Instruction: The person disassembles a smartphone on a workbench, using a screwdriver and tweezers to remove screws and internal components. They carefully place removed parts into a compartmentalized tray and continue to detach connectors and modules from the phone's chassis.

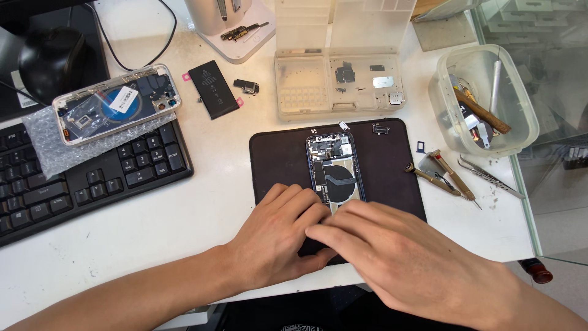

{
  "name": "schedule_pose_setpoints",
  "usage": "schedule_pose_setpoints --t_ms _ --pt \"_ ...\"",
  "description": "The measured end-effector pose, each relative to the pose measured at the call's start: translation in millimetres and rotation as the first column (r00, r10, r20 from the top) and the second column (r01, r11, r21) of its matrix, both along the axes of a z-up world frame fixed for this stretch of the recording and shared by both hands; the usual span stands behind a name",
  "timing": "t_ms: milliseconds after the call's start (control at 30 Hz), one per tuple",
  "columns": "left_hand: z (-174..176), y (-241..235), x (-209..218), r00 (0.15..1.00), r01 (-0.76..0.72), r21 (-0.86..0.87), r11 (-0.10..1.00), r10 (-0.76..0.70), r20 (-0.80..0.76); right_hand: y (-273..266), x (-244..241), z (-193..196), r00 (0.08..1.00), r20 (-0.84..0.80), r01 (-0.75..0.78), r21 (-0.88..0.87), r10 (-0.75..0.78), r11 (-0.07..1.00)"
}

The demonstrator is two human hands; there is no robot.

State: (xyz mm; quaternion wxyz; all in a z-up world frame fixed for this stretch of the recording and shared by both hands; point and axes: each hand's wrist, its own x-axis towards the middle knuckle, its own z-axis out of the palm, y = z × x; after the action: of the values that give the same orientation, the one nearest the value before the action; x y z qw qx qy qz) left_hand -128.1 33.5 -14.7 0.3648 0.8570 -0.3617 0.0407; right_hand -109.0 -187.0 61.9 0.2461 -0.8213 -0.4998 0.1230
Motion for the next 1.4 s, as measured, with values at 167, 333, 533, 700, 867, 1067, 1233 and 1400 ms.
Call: schedule_pose_setpoints --t_ms 167,333,533,700,867,1067,1233,1400 --pt "0.7 -1.0 1.0 0.999 -0.005 -0.015 1.0 0.004 -0.049 -0.6 -0.3 -2.6 0.985 0.175 0.012 -0.005 -0.011 1.0" --pt "-2.1 0.3 2.2 0.997 0.005 -0.034 0.999 -0.007 -0.078 -3.0 -2.1 -3.6 0.996 0.077 0.044 0.005 -0.044 0.999" --pt "-1.5 -0.8 3.2 0.992 0.002 0.033 0.999 0.002 -0.125 -2.0 -1.1 -2.7 0.999 0.051 0.016 0.071 -0.02 0.997" --pt "-0.7 1.2 3.3 0.997 0.009 -0.031 0.999 -0.012 -0.074 -5.0 -1.7 -8.7 0.993 0.068 0.093 0.042 -0.096 0.995" --pt "-0.5 1.2 3.0 0.993 -0.014 -0.044 0.999 0.008 -0.117 -14.3 -1.4 -16.7 0.954 -0.12 0.296 0.258 -0.274 0.92" --pt "0.3 -0.8 4.9 0.988 -0.079 -0.102 0.992 0.064 -0.14 -23.0 -7.1 -28.4 0.819 -0.321 0.567 0.316 -0.476 0.761" --pt "-1.8 -1.3 6.4 0.988 -0.088 -0.122 0.989 0.071 -0.135 -22.2 -3.6 -35.8 0.806 -0.354 0.582 0.328 -0.474 0.744" --pt "-4.1 0.5 7.8 0.989 -0.14 -0.13 0.982 0.132 -0.069 -20.4 -1.4 -43.1 0.823 -0.351 0.562 0.396 -0.446 0.726"
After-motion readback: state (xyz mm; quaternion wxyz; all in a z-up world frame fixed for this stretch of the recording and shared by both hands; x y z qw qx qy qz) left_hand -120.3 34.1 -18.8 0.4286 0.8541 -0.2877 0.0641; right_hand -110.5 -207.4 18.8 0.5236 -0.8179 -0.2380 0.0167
